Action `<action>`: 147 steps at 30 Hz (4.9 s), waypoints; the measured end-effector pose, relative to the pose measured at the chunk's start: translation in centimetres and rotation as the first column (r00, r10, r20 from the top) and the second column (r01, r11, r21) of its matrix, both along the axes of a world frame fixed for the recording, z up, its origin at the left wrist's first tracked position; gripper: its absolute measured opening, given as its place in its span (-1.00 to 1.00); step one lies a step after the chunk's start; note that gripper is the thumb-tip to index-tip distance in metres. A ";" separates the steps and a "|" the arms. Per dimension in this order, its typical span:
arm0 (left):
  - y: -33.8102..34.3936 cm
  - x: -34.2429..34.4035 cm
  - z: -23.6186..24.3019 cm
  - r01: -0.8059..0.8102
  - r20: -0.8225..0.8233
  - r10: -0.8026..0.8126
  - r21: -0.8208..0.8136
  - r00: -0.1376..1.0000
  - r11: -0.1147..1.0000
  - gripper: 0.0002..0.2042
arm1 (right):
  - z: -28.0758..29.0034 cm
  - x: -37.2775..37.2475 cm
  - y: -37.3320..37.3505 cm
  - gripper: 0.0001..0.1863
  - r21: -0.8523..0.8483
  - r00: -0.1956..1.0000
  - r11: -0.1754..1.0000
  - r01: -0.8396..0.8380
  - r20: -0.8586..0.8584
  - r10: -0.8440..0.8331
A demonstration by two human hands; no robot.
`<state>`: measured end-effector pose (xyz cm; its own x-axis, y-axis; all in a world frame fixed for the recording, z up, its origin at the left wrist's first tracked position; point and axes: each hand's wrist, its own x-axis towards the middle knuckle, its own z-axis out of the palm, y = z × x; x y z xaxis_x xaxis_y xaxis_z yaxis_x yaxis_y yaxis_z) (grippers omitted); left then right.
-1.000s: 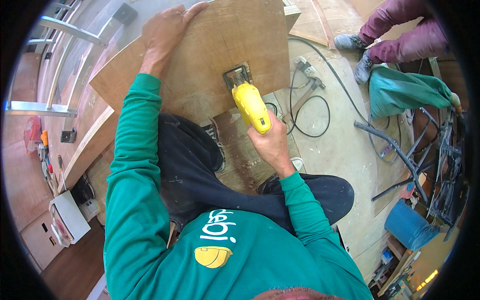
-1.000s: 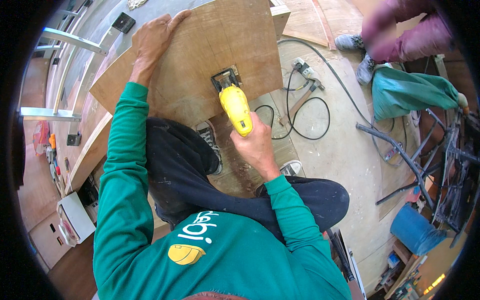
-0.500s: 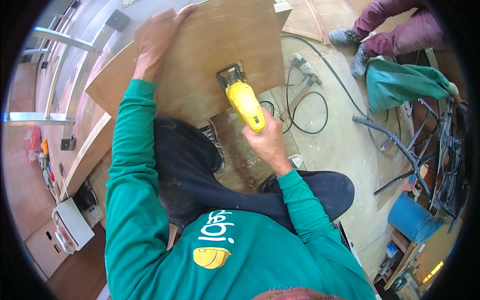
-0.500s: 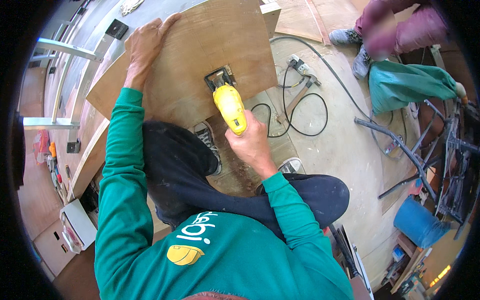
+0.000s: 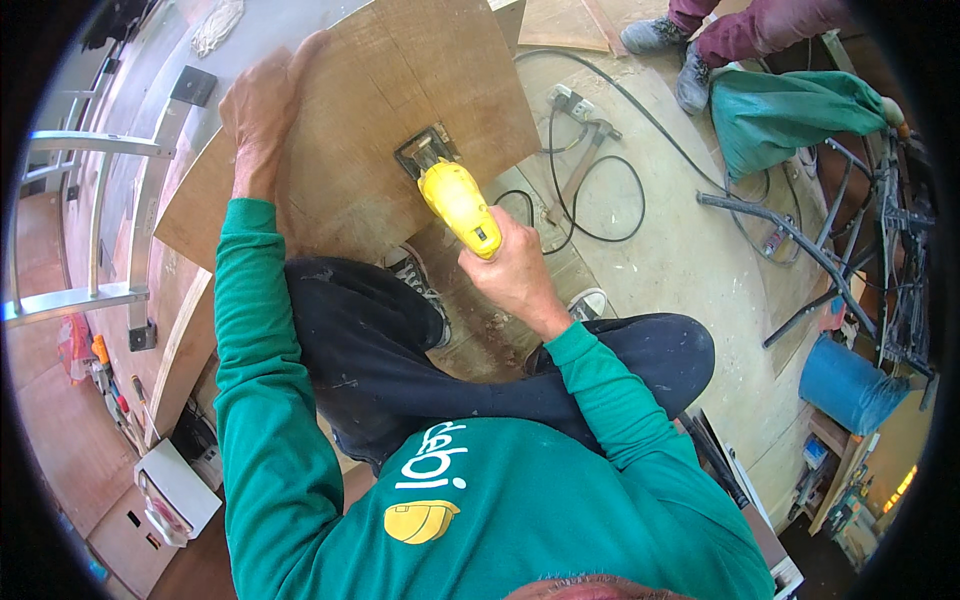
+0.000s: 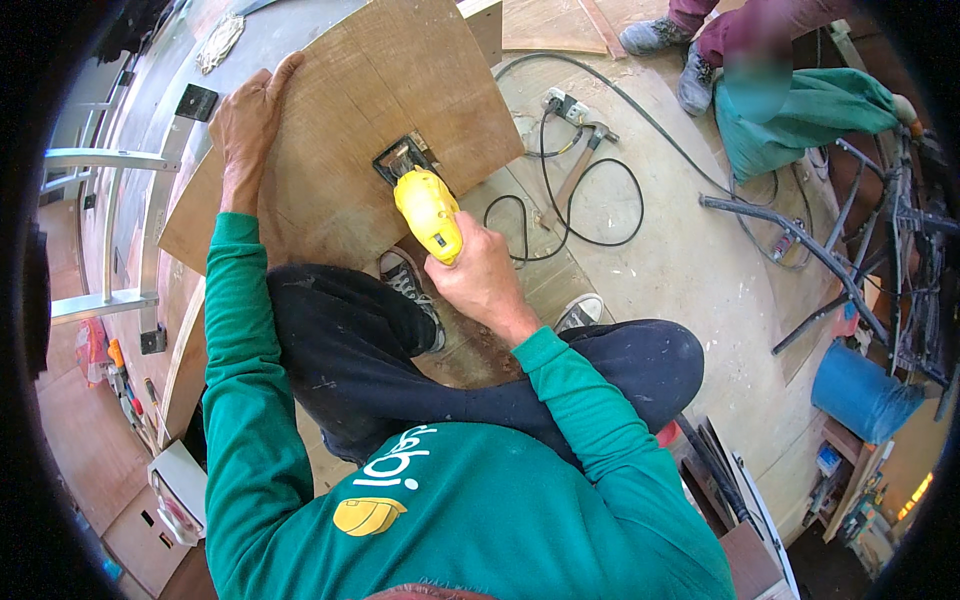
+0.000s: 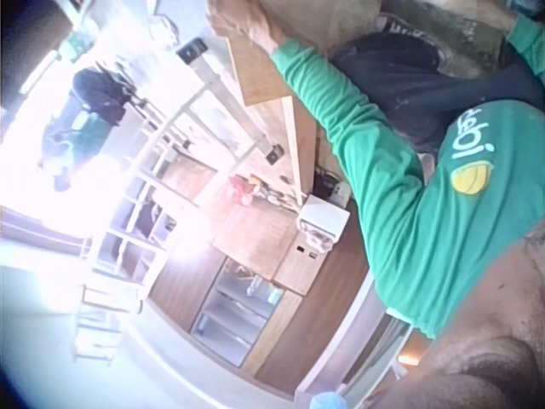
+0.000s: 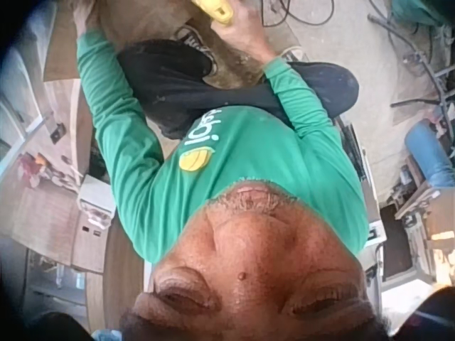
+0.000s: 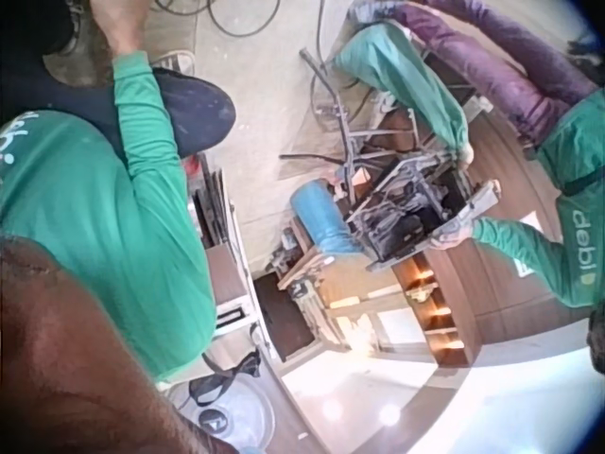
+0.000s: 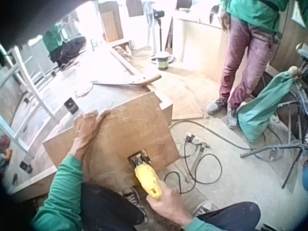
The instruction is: The person plugs in a yellow jigsaw and then sits on the floor to cut a rectangular hole in a large wooden panel. They guide the tool along a marked line, creating a cutout while wood shavings accumulate.
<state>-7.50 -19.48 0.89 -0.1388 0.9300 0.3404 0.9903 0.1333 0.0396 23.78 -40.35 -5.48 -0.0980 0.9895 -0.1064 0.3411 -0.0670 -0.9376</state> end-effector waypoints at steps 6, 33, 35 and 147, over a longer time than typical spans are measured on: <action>0.0 -0.2 -0.2 0.005 0.004 -0.005 -0.009 1.000 1.000 -0.13 | -0.1 0.0 0.1 -0.73 0.023 1.000 1.000 0.001 0.015 -0.001; -0.3 0.4 0.5 -0.035 0.019 0.036 -0.051 0.999 0.998 -0.19 | 1.0 -0.4 0.5 -0.70 -0.019 1.000 1.000 0.000 0.013 0.000; -0.2 0.4 0.5 -0.028 0.022 0.029 -0.046 0.999 0.999 -0.18 | 1.1 -0.5 0.5 -0.70 0.006 1.000 1.000 0.005 0.014 -0.006; -0.3 0.7 0.5 -0.018 -0.062 0.016 -0.027 0.998 0.999 -0.16 | 0.4 -1.2 1.4 -0.74 0.076 0.999 0.996 0.051 0.012 -0.052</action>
<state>-6.77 -19.79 1.38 -0.1338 0.9367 0.3235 0.9883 0.1500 -0.0257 22.55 -38.93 -5.11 -0.0453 0.9985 -0.0317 0.3526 -0.0137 -0.9357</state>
